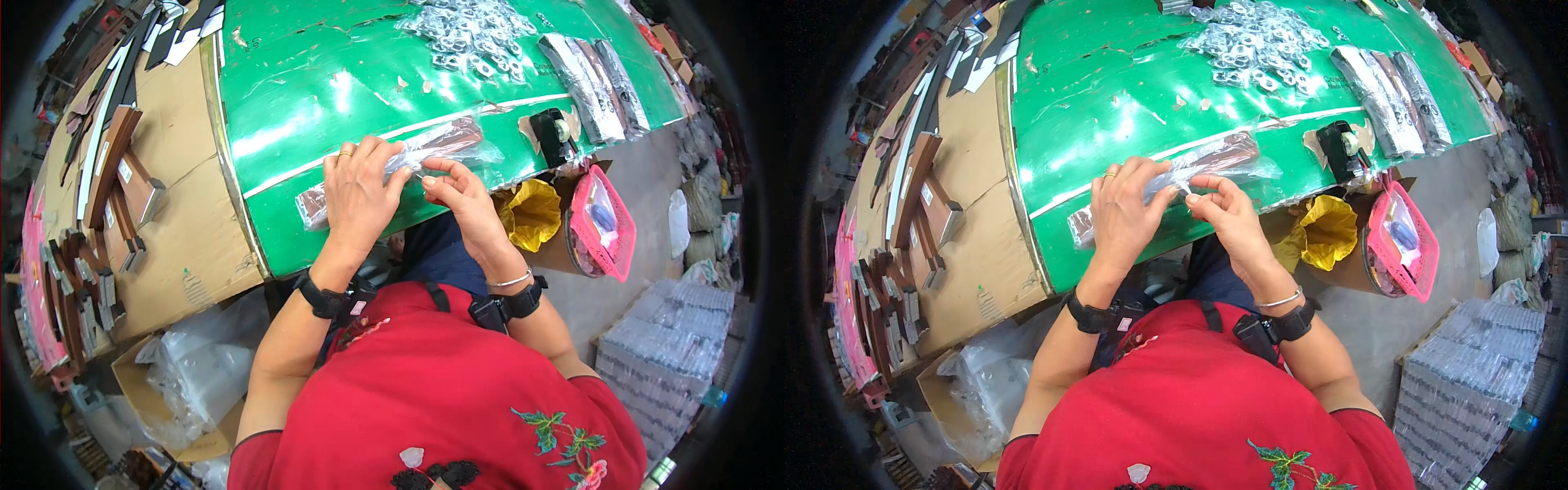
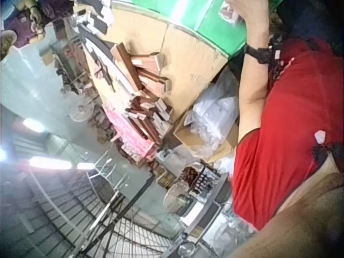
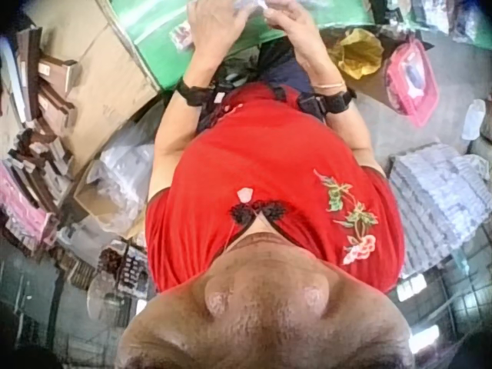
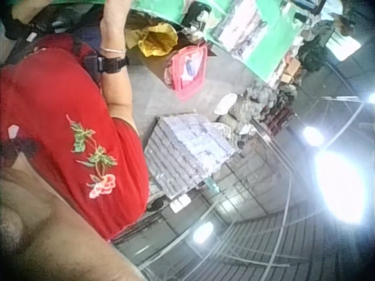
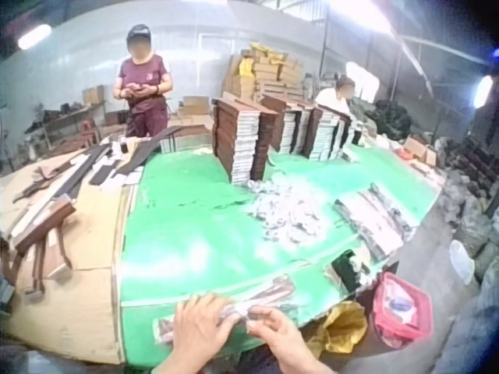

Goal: Packing wooden furniture components into plastic bags and sealing them with tape.

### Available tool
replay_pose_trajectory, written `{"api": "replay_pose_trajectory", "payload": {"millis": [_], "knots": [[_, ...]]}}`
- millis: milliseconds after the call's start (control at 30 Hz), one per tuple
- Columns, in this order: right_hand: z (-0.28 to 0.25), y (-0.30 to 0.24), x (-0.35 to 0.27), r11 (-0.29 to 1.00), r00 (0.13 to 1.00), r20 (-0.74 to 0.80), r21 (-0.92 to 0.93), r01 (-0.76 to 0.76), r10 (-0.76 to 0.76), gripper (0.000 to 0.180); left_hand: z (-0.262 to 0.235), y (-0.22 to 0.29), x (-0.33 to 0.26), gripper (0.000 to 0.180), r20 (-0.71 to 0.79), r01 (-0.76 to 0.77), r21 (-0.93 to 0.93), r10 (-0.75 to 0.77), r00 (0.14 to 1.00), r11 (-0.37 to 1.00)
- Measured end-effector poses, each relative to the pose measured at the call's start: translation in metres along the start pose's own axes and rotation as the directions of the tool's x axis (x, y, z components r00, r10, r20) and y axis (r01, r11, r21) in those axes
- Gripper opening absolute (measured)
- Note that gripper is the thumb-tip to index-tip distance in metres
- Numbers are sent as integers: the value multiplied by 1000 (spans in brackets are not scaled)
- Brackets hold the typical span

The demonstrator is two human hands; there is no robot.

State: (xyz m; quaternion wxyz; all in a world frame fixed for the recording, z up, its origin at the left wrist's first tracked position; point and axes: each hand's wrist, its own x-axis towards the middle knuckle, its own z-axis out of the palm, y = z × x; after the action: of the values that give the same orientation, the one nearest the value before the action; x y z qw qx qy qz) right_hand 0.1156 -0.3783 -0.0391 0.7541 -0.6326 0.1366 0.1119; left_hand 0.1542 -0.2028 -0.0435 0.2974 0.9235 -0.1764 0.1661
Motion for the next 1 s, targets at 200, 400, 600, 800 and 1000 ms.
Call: {"api": "replay_pose_trajectory", "payload": {"millis": [200,400,600,800,1000], "knots": [[-6,15,4,996,996,51,56,64,-67,36,-2,0,3,28,29,43,-31,-42,999,999],[1,31,7,989,989,-19,21,149,-148,28,-3,-4,6,25,77,57,-37,-54,996,998],[14,54,29,923,915,-166,-185,338,-369,23,-7,-6,12,24,109,79,-46,-74,991,996],[19,48,37,706,803,-189,-615,352,-565,28,-1,-11,17,27,99,25,8,-26,995,1000],[4,31,37,652,808,-35,-611,449,-589,26,-6,-30,31,45,173,-81,40,73,982,996]]}}
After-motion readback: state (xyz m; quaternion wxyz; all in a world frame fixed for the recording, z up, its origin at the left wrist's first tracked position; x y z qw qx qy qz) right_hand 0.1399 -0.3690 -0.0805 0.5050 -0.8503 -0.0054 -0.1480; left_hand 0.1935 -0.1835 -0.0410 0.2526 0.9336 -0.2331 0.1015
